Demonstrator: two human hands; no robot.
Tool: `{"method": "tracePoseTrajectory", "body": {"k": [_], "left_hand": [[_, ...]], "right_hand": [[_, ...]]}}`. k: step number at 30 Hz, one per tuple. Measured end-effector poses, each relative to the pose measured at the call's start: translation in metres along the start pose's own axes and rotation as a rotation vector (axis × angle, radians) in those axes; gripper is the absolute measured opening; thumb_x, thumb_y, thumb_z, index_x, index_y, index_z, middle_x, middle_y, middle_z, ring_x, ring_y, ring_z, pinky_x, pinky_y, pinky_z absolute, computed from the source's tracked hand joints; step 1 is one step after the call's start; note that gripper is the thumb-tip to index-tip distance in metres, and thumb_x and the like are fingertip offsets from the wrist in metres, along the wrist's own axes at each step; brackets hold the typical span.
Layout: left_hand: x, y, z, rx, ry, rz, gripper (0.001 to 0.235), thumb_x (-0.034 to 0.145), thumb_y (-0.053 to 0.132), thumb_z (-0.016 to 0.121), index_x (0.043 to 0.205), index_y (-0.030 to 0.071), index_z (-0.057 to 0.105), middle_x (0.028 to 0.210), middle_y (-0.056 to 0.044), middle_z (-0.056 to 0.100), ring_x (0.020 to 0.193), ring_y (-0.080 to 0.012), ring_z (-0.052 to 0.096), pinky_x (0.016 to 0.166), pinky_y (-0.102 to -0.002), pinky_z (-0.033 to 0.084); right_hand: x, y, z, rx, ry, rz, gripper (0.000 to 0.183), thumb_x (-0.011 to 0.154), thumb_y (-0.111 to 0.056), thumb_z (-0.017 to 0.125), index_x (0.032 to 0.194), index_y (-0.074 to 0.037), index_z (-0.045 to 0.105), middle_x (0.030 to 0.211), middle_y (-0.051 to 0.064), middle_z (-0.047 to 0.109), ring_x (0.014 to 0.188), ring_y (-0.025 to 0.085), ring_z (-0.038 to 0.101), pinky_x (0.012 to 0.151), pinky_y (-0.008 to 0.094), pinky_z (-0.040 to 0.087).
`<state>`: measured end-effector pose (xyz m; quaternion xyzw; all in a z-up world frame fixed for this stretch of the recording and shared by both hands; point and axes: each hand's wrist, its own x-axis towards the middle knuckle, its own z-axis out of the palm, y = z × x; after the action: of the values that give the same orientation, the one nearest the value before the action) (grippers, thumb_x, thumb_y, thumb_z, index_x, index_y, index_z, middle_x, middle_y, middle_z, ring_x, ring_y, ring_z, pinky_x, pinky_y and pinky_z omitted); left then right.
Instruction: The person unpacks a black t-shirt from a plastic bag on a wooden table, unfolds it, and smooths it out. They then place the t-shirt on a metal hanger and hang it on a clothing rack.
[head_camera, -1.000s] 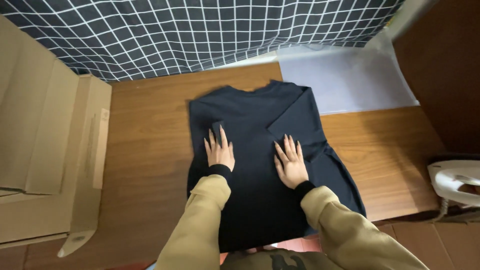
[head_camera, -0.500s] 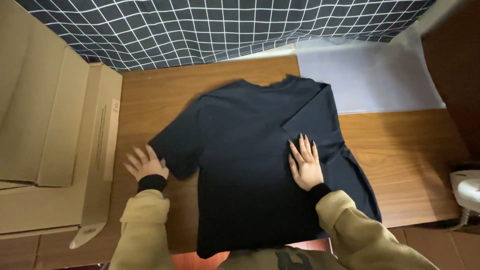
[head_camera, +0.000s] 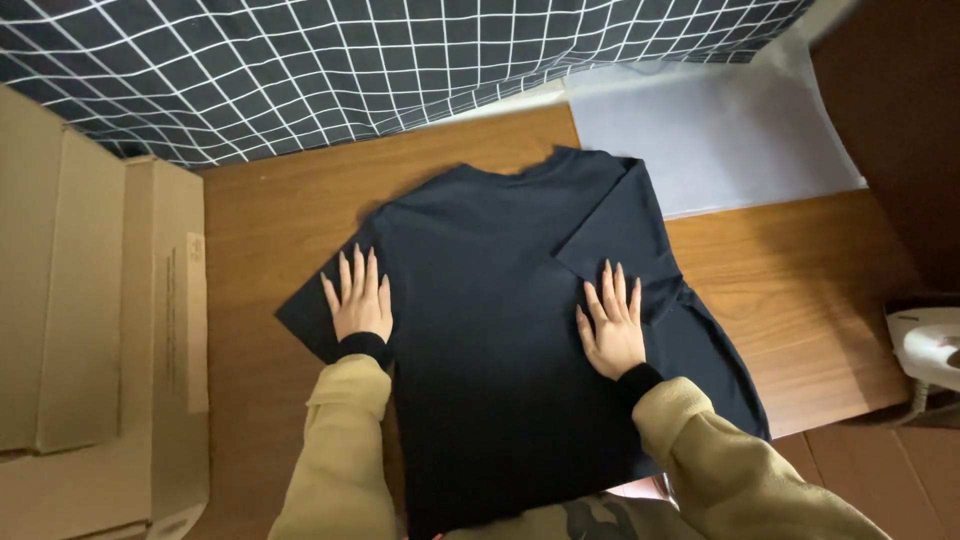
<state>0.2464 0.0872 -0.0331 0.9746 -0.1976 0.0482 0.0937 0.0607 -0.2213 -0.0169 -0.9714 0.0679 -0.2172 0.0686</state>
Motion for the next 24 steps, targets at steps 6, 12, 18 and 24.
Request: {"method": "tracePoseTrajectory", "body": {"k": [6, 12, 18, 24], "left_hand": [[-0.004, 0.008, -0.010, -0.003, 0.136, -0.150, 0.048, 0.094, 0.039, 0.024, 0.140, 0.028, 0.017, 0.148, -0.002, 0.011, 0.136, -0.0242, 0.006, 0.105, -0.057, 0.005], [-0.005, 0.011, -0.015, 0.020, -0.009, -0.290, 0.051, 0.092, 0.049, 0.013, 0.140, 0.031, 0.012, 0.149, 0.000, 0.004, 0.137, -0.0227, -0.001, 0.105, -0.059, 0.004], [-0.005, 0.009, -0.011, -0.034, 0.170, -0.200, 0.053, 0.092, 0.043, 0.023, 0.140, 0.022, 0.022, 0.147, -0.005, 0.016, 0.135, -0.0288, 0.010, 0.101, -0.062, 0.001], [-0.004, 0.012, -0.016, -0.049, 0.089, -0.233, 0.049, 0.092, 0.037, 0.020, 0.140, 0.026, 0.017, 0.147, -0.003, 0.012, 0.135, -0.0269, 0.008, 0.101, -0.060, 0.000]], "right_hand": [[0.012, 0.004, 0.009, -0.188, -0.053, 0.141, 0.036, 0.087, -0.031, 0.047, 0.107, -0.002, 0.056, 0.146, 0.019, 0.019, 0.137, 0.034, 0.010, 0.104, 0.063, 0.001], [0.029, 0.062, -0.030, -0.201, 0.175, 0.009, 0.048, 0.072, -0.004, 0.063, 0.117, 0.004, 0.051, 0.140, 0.028, 0.030, 0.132, 0.040, 0.023, 0.099, 0.066, 0.009], [0.034, 0.144, -0.094, -0.217, -0.067, 0.330, 0.067, 0.071, 0.006, 0.047, 0.136, 0.003, 0.030, 0.143, 0.025, 0.019, 0.132, 0.040, 0.007, 0.094, 0.069, 0.008], [0.034, 0.212, -0.063, 0.057, -0.035, 0.285, 0.040, 0.087, -0.007, 0.046, 0.126, -0.001, 0.043, 0.139, 0.028, 0.026, 0.129, 0.046, 0.014, 0.097, 0.066, 0.010]]}}
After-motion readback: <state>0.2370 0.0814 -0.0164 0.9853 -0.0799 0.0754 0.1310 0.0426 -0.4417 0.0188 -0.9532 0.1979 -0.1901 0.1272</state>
